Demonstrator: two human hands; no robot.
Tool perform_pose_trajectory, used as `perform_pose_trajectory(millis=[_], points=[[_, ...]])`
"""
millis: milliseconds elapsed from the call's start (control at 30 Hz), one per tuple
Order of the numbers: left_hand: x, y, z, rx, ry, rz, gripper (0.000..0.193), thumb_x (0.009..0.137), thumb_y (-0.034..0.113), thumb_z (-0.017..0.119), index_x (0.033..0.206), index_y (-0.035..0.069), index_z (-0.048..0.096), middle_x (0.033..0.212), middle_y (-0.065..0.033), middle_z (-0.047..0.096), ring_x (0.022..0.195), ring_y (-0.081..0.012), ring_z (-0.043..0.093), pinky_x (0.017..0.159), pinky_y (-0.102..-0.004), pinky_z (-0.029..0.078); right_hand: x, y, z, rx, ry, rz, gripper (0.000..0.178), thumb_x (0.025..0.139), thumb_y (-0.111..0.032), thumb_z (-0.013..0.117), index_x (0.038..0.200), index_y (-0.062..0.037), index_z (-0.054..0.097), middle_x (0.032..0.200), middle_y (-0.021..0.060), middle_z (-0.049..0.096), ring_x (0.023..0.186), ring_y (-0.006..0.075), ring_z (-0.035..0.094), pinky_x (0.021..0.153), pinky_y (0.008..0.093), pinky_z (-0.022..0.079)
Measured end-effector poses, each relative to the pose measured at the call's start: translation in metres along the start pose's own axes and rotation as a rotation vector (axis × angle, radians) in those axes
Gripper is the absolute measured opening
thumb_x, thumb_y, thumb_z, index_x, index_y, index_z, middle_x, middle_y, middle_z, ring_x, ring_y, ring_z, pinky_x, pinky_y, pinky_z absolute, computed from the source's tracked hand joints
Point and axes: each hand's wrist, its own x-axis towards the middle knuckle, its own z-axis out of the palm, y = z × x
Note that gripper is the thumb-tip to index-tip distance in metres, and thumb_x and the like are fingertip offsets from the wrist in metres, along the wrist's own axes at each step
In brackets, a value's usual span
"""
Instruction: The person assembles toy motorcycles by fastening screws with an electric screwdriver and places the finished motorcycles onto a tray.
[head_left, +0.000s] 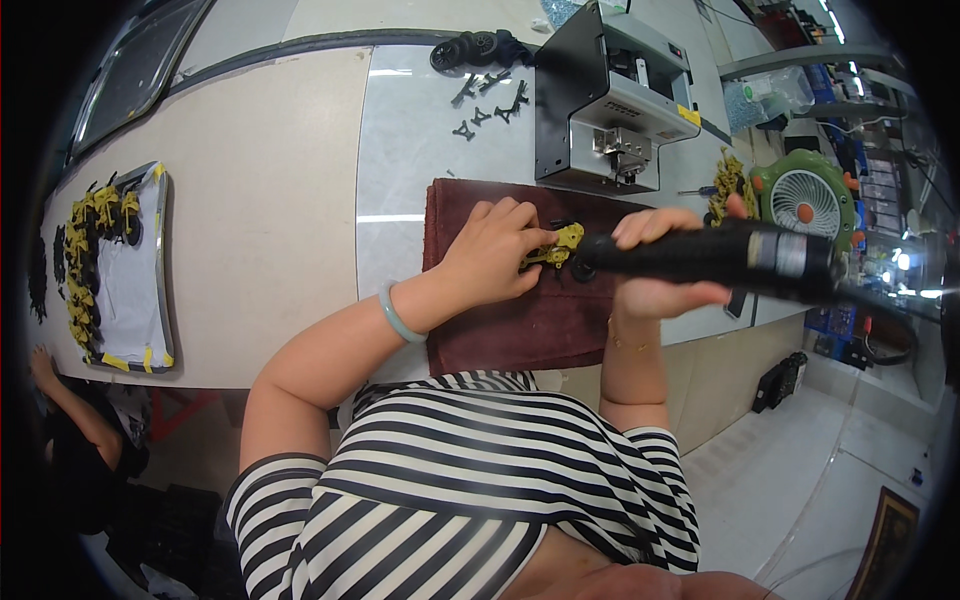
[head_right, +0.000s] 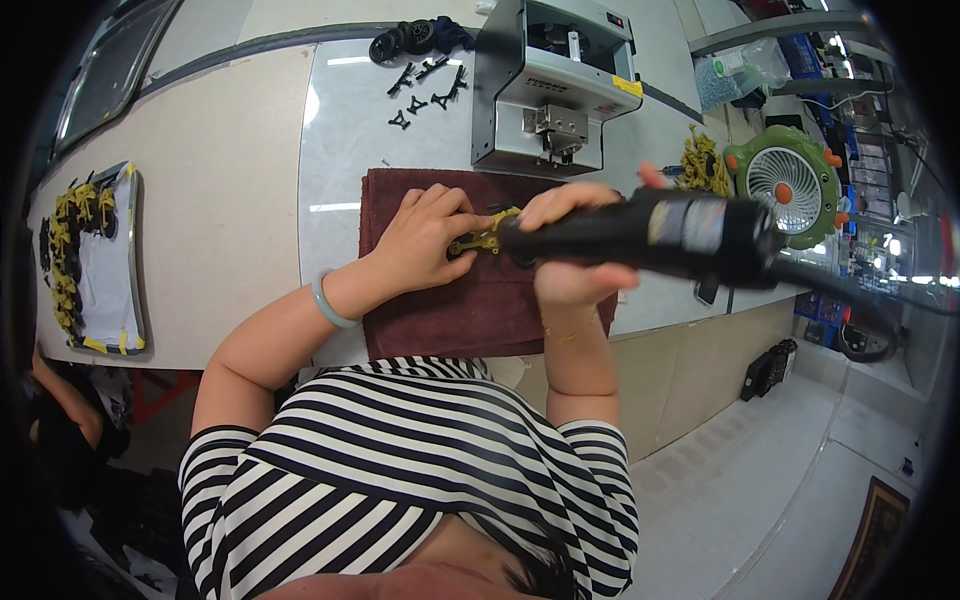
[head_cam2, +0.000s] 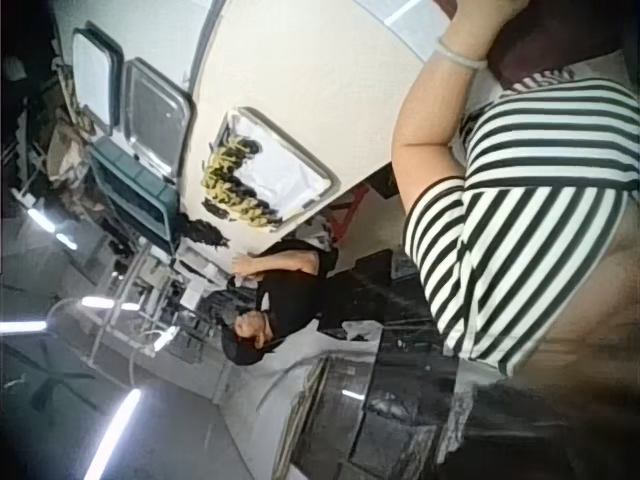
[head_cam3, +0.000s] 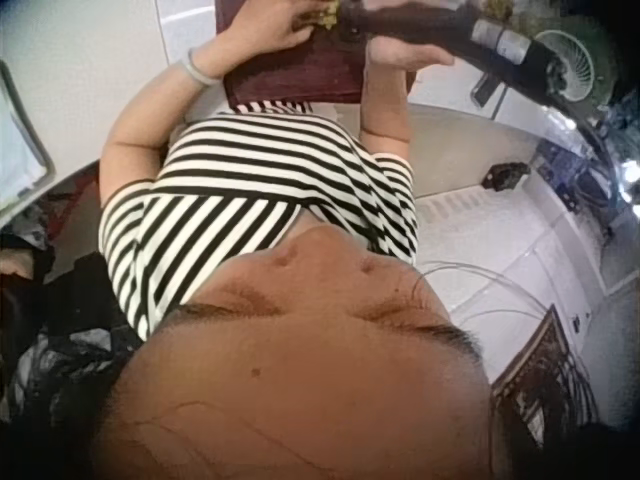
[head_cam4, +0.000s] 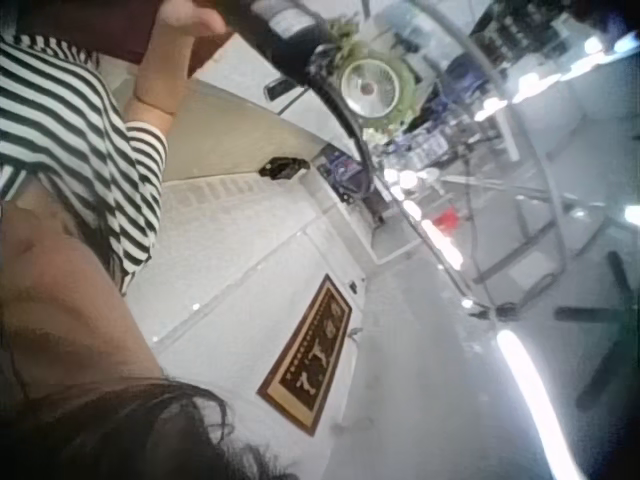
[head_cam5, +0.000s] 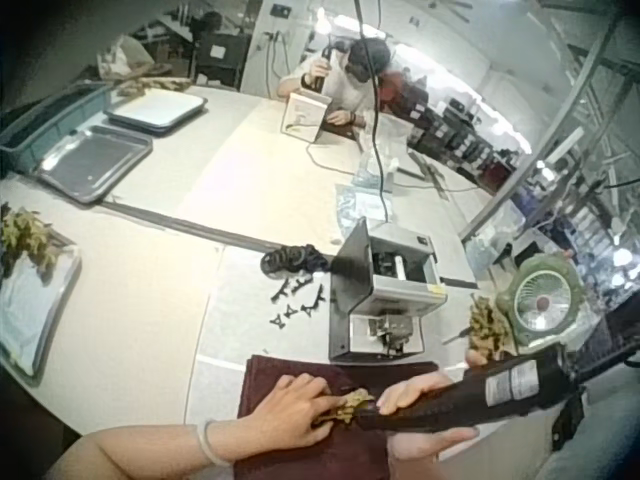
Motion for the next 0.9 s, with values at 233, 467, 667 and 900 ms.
perform_pose_trajectory(millis=[233,467,667,900], points=[[-0.002,-0.001,0.000,-0.005,0.015,0.002,0.038,0.058,0.014,0.068,0.096,0.013,0.066,0.087,-0.0004,0.050,0.084,-0.0179,0.047,0.072,-0.0314,0.032,-0.037,0.011,0.008,-0.105,-0.159,-0.046,0.097,0.071,-0.075,0.039,0.130,-0.0041,0.006,0.073,0.0143,0.052,0.051,0.0226,0.053,0.052,0.0341,0.049],[0.000,-0.001,0.003,0.000,0.027,0.011,0.034,0.058,0.015,0.070,0.092,0.016,0.066,0.085,0.0011,0.051,0.083,-0.0168,0.048,0.071,-0.0313,0.032,-0.045,0.022,-0.001,-0.045,-0.289,0.025,0.089,0.070,-0.069,0.051,0.125,-0.0072,0.018,0.079,0.0143,0.053,0.060,0.0232,0.055,0.059,0.0363,0.050],[0.000,-0.003,0.005,0.052,0.027,0.014,0.033,0.059,0.016,0.070,0.092,0.017,0.066,0.084,0.0015,0.051,0.082,-0.0162,0.048,0.070,-0.0311,0.032,-0.041,0.016,-0.006,-0.164,-0.456,0.021,0.082,0.070,-0.068,0.051,0.118,-0.0076,0.022,0.080,0.0149,0.052,0.061,0.0236,0.055,0.060,0.0366,0.050],[-0.002,0.000,0.001,0.025,0.018,0.015,0.040,0.057,0.011,0.070,0.096,0.013,0.066,0.085,-0.0002,0.049,0.083,-0.0177,0.047,0.070,-0.0317,0.033,-0.035,0.015,-0.001,-0.189,-0.314,-0.093,0.088,0.074,-0.071,0.041,0.126,-0.0059,0.015,0.075,0.0142,0.054,0.055,0.0225,0.055,0.054,0.0350,0.050]])
